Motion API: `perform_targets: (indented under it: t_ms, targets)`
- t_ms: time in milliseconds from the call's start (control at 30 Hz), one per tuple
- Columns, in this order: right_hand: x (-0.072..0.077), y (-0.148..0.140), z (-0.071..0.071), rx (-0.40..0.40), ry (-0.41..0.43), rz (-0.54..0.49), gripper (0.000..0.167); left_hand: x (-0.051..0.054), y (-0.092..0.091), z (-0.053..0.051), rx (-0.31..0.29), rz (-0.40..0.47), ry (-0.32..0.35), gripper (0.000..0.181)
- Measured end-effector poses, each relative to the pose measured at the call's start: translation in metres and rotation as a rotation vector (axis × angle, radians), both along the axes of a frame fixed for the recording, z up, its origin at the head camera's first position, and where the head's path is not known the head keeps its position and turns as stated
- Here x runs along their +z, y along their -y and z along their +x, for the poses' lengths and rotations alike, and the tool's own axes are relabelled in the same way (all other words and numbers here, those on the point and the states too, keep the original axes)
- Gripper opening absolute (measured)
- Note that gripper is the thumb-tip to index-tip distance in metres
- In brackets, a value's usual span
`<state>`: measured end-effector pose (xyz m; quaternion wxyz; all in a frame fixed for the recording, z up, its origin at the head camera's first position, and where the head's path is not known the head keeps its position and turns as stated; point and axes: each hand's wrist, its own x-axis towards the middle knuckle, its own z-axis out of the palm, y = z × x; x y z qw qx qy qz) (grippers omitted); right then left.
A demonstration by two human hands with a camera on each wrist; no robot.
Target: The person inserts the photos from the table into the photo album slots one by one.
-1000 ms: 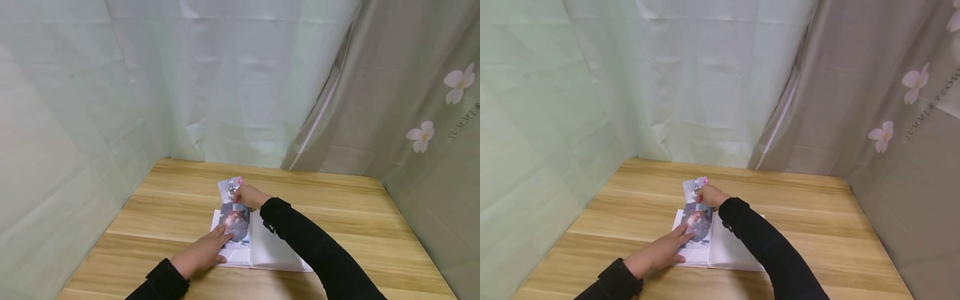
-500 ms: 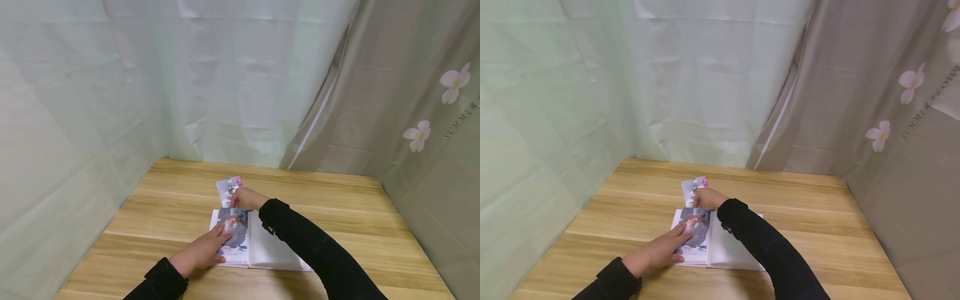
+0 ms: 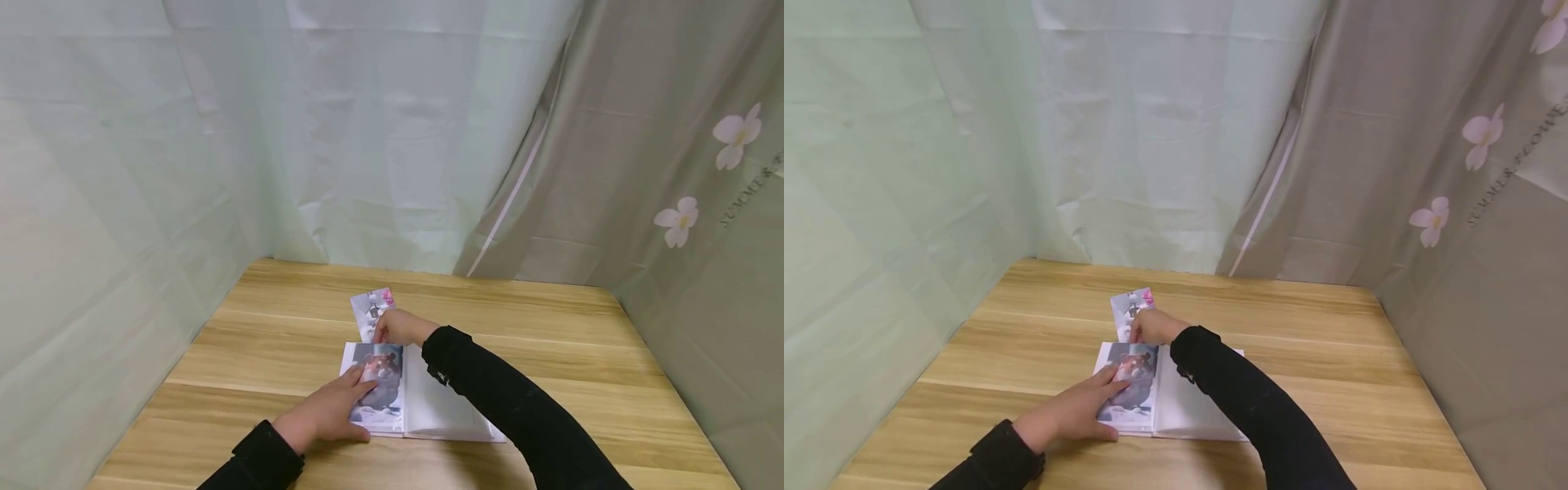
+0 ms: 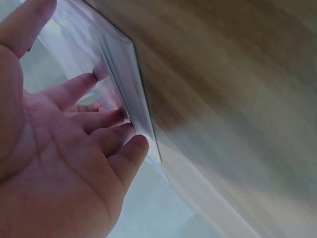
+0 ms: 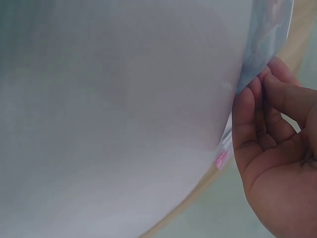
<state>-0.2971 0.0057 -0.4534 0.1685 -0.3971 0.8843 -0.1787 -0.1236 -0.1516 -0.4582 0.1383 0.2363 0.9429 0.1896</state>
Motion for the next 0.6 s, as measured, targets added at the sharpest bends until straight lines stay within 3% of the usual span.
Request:
perform_targets:
  t_ms: [133, 267, 500, 600]
  targets:
    - [-0.001, 0.000, 0.001, 0.061, -0.061, 0.001, 0.018, -0.001, -0.001, 0.001, -0.005, -0.016, -0.014, 0.087]
    - [0.005, 0.001, 0.006, 0.072, -0.101, 0.032, 0.017, -0.002, -0.001, 0.000, -0.009, -0.031, -0.034, 0.085]
    - [0.013, 0.006, 0.018, 0.162, -0.256, 0.139, 0.017, -0.004, 0.000, 0.000, -0.018, -0.041, -0.065, 0.087]
    - [0.012, 0.007, 0.020, 0.141, -0.239, 0.147, 0.017, -0.003, 0.000, 0.002, -0.014, -0.031, -0.052, 0.088]
